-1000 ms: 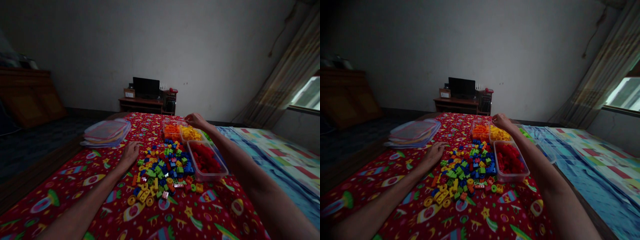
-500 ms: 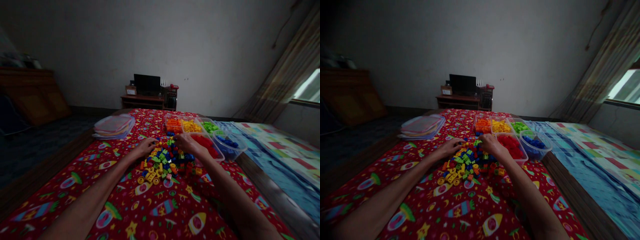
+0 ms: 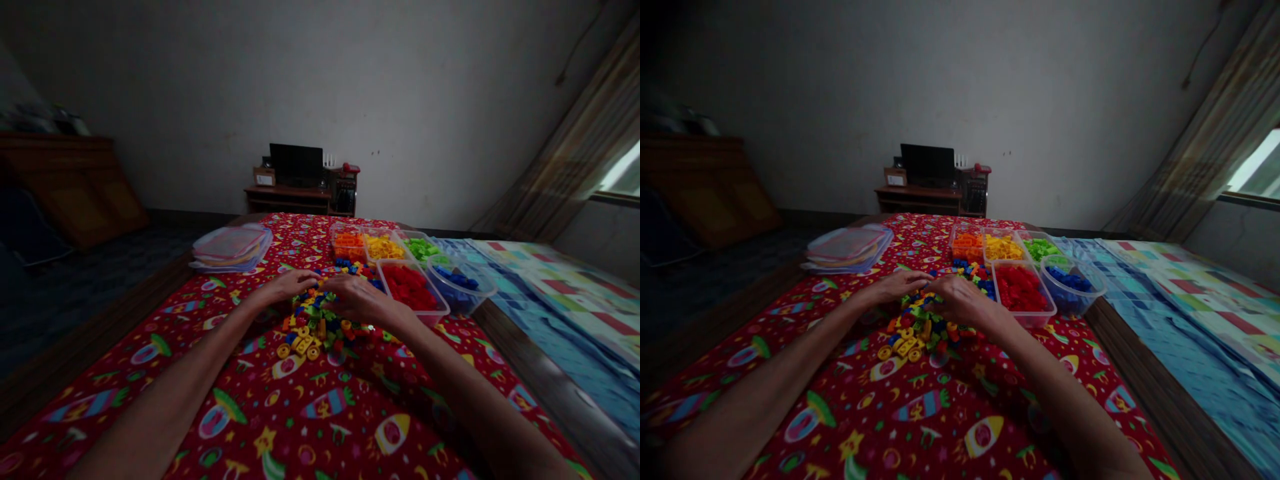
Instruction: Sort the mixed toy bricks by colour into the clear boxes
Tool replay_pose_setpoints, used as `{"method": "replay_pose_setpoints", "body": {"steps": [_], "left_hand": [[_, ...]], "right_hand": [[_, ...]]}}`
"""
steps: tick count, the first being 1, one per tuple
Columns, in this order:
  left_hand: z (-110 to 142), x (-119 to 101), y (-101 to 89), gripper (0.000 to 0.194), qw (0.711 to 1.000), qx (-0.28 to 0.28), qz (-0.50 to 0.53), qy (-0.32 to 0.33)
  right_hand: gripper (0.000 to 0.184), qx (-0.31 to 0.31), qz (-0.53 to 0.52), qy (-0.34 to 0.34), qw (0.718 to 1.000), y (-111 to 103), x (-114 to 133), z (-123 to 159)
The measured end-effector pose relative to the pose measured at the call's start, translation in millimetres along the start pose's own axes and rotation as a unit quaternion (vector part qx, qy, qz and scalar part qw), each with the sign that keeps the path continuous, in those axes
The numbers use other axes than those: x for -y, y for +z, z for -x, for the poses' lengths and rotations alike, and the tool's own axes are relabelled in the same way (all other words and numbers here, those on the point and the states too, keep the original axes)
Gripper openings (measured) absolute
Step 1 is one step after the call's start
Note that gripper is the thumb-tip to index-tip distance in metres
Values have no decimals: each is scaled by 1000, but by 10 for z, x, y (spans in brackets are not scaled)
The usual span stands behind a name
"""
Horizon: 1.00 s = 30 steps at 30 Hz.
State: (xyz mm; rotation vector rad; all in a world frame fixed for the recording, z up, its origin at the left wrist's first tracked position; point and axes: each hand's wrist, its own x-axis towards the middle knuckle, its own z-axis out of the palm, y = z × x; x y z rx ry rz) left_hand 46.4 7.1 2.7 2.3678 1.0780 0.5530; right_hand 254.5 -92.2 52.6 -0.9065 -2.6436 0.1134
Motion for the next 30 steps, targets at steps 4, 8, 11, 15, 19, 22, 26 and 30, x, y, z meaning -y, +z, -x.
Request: {"method": "replay_pose_setpoints", "body": {"steps": [4, 8, 11, 15, 19, 22, 26, 30], "left_hand": [[18, -62, 39, 40, 1000, 6, -19, 8], [36, -111, 19, 41, 999, -10, -41, 3], [15, -197, 0, 40, 997, -44, -61, 17], [12, -370, 114, 42, 991, -67, -84, 83], [97, -508, 324, 54, 984, -15, -129, 122], [126, -509, 384, 65, 984, 13, -144, 100], [62, -339, 296, 47, 989, -10, -127, 71], [14, -106, 193, 30, 988, -60, -130, 57]], "right_hand": [[24, 53, 38, -99, 993, 339, 199, -98], [24, 66, 80, -38, 994, 415, 150, -83], [25, 60, 61, -3, 996, 210, -13, -21], [30, -19, 39, 50, 998, -58, -246, 106], [27, 19, 119, 163, 979, -60, -379, 198], [30, 68, 122, 195, 971, 4, -400, 191], [40, 42, 62, 205, 976, -7, -423, 152], [48, -22, -16, 205, 978, -112, -462, 150]]}}
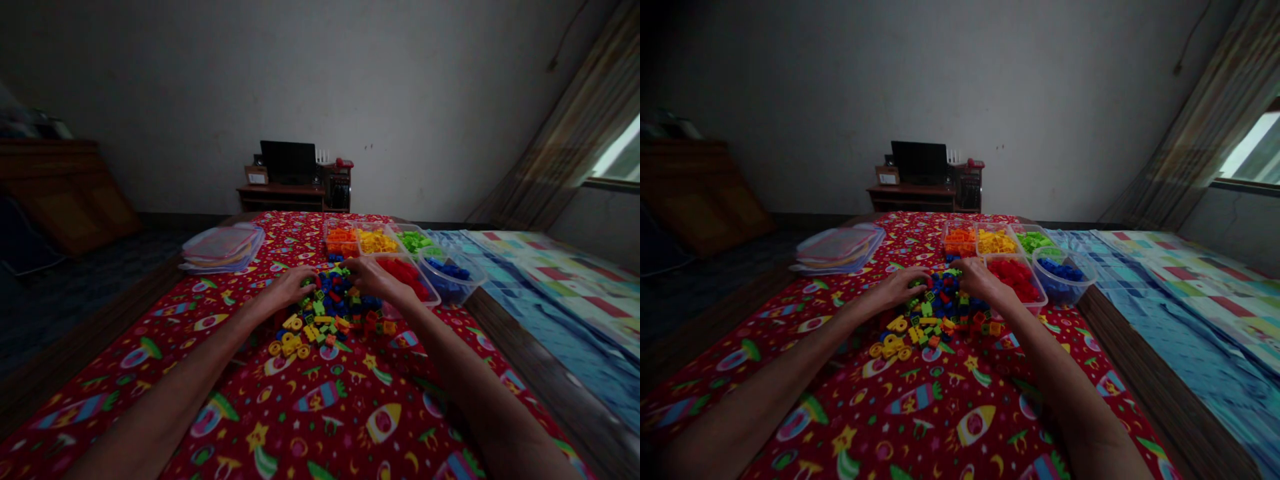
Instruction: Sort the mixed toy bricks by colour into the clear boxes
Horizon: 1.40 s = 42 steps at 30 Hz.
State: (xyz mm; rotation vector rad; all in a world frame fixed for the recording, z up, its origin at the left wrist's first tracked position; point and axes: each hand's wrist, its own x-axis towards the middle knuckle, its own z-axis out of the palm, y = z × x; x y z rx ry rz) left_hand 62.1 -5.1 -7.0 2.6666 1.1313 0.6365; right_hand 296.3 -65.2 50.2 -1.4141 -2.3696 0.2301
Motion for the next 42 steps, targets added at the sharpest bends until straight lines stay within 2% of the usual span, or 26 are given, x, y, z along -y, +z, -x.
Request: {"method": "replay_pose_setpoints", "body": {"steps": [3, 5, 7, 10, 14, 16, 18, 21, 24, 28, 31, 33, 37, 42], "left_hand": [[9, 64, -17, 23, 1000, -22, -13, -5], [7, 13, -32, 20, 999, -44, -24, 4], [1, -92, -39, 18, 997, -63, -21, 31], [7, -262, 0, 16, 996, -53, -14, 65], [46, -352, 97, 27, 998, -39, -28, 40], [45, -349, 103, 26, 999, -25, -37, 18], [23, -346, 65, 20, 999, 1, -42, -11], [-22, -365, -36, 18, 997, 28, -26, -62], [-43, -371, -98, 20, 997, 3, -15, -77], [-17, -306, -19, 25, 997, -65, -19, -32], [16, -262, 108, 24, 996, -80, -33, 19], [27, -263, 175, 21, 994, -85, -52, 36], [15, -307, 207, 19, 993, -77, -82, 27], [8, -275, 179, 21, 995, -57, -80, 29]], "right_hand": [[49, -40, -35, 12, 999, -78, 9, 6], [46, -47, -20, 6, 999, -98, 33, 8], [36, -27, 21, -8, 999, -75, 67, 6], [21, 12, 93, -14, 996, 51, 131, 5], [26, 33, 149, -20, 988, 252, 219, 26], [28, 38, 152, -23, 987, 285, 243, 38], [28, 25, 143, -22, 989, 256, 244, 44], [25, -34, 121, 0, 992, 157, 199, 25], [25, -85, 90, 42, 991, 95, 112, -41], [36, -55, -55, 62, 995, 122, 7, -152], [40, -14, -214, 68, 974, 167, -13, -199], [40, -11, -270, 70, 960, 179, -4, -209], [29, -52, -193, 66, 977, 152, 26, -195], [23, -57, -120, 82, 988, 148, 61, -166]]}}
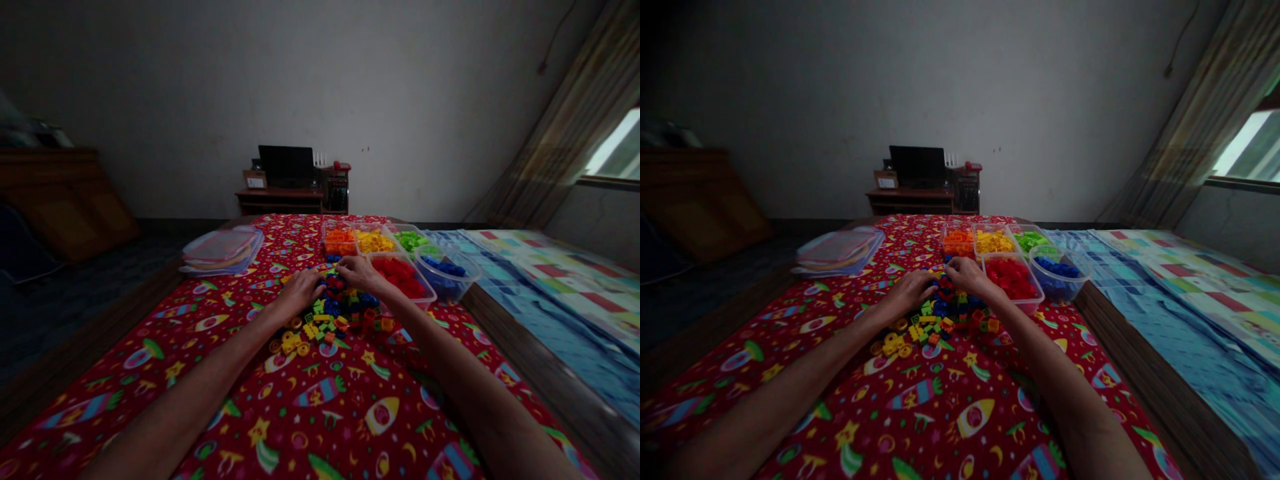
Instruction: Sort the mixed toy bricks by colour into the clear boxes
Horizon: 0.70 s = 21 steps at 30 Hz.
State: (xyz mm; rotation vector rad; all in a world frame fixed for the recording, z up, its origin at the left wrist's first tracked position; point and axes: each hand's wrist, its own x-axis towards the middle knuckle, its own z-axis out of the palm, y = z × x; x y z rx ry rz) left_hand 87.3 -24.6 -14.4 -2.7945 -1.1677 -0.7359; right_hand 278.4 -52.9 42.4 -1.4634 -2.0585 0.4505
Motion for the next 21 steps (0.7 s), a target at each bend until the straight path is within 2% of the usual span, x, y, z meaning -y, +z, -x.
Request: {"method": "replay_pose_setpoints", "body": {"steps": [3, 8, 11, 14, 17, 21], "left_hand": [[9, 54, 52, 22, 1000, 7, 5, 14], [-1, 77, 118, 18, 1000, -14, 19, 2], [-47, 61, 23, 22, 998, -11, 51, -17], [-123, 35, -117, 27, 992, -20, 97, -79], [-184, -9, -181, 33, 973, -4, 189, -135], [-196, -87, -134, 44, 924, 27, 335, -184]], "right_hand": [[23, -3, 20, -3, 1000, 34, 14, 10], [25, -8, 54, -19, 998, 71, 27, 34], [29, -10, 61, -30, 998, 76, 20, 47], [32, -2, 53, -31, 998, 71, 23, 55], [42, 23, 35, -52, 998, 61, 58, 77], [47, 38, 56, -115, 991, 78, 125, 138]]}}
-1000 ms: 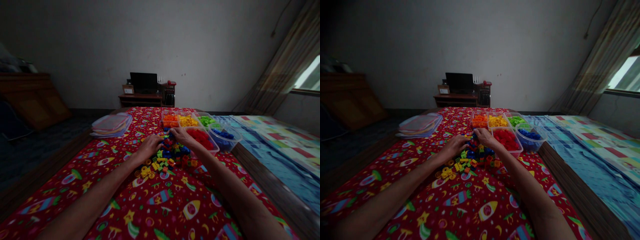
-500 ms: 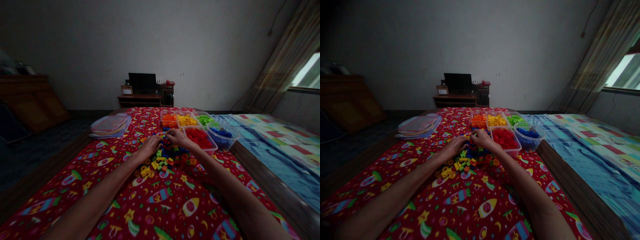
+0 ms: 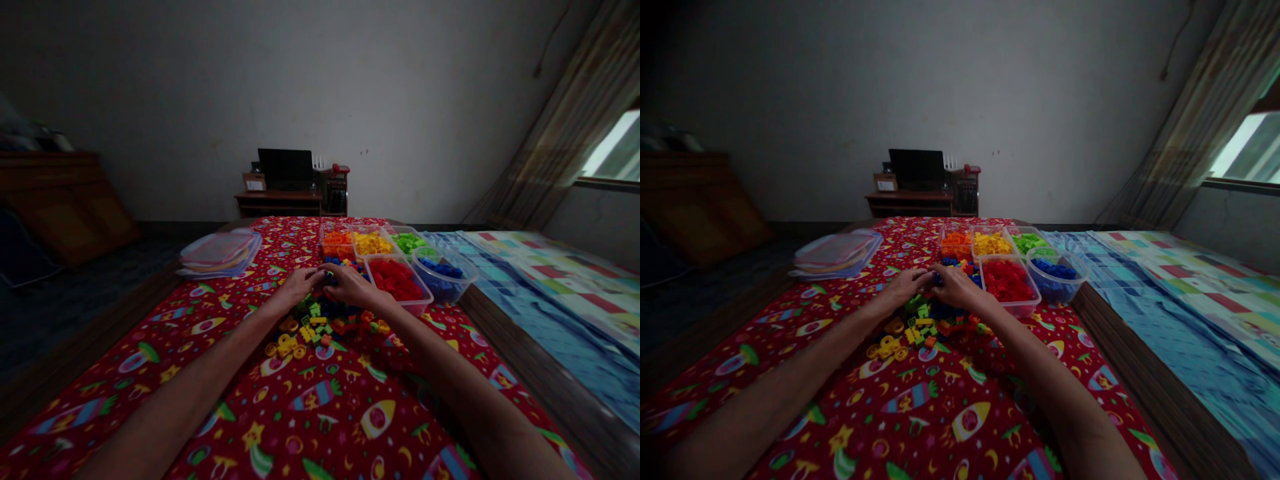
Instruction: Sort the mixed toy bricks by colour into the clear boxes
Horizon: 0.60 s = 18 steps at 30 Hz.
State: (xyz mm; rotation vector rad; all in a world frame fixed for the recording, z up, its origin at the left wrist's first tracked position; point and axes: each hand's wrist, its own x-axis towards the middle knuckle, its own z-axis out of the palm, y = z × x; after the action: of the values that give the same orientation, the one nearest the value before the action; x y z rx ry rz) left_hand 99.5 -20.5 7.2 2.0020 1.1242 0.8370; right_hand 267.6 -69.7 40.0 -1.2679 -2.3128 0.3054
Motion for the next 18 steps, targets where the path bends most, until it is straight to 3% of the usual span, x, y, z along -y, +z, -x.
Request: {"method": "replay_pose_setpoints", "body": {"steps": [5, 8, 12, 15, 18], "left_hand": [[48, -67, 100, 35, 995, -41, 62, -64], [80, -158, 162, 28, 979, -67, 162, -103], [101, -243, 213, 32, 959, -41, 252, -124], [97, -237, 181, 34, 967, -35, 233, -92], [87, -196, 100, 33, 984, -57, 166, -39]], "right_hand": [[29, -23, 41, -38, 998, 125, -15, 24], [21, -52, 38, -97, 993, 218, -120, 16], [22, -105, 30, -153, 982, 255, -283, 9], [21, -136, 59, -113, 982, 112, -364, 6], [17, -151, 95, -37, 983, -226, -431, 25]]}}
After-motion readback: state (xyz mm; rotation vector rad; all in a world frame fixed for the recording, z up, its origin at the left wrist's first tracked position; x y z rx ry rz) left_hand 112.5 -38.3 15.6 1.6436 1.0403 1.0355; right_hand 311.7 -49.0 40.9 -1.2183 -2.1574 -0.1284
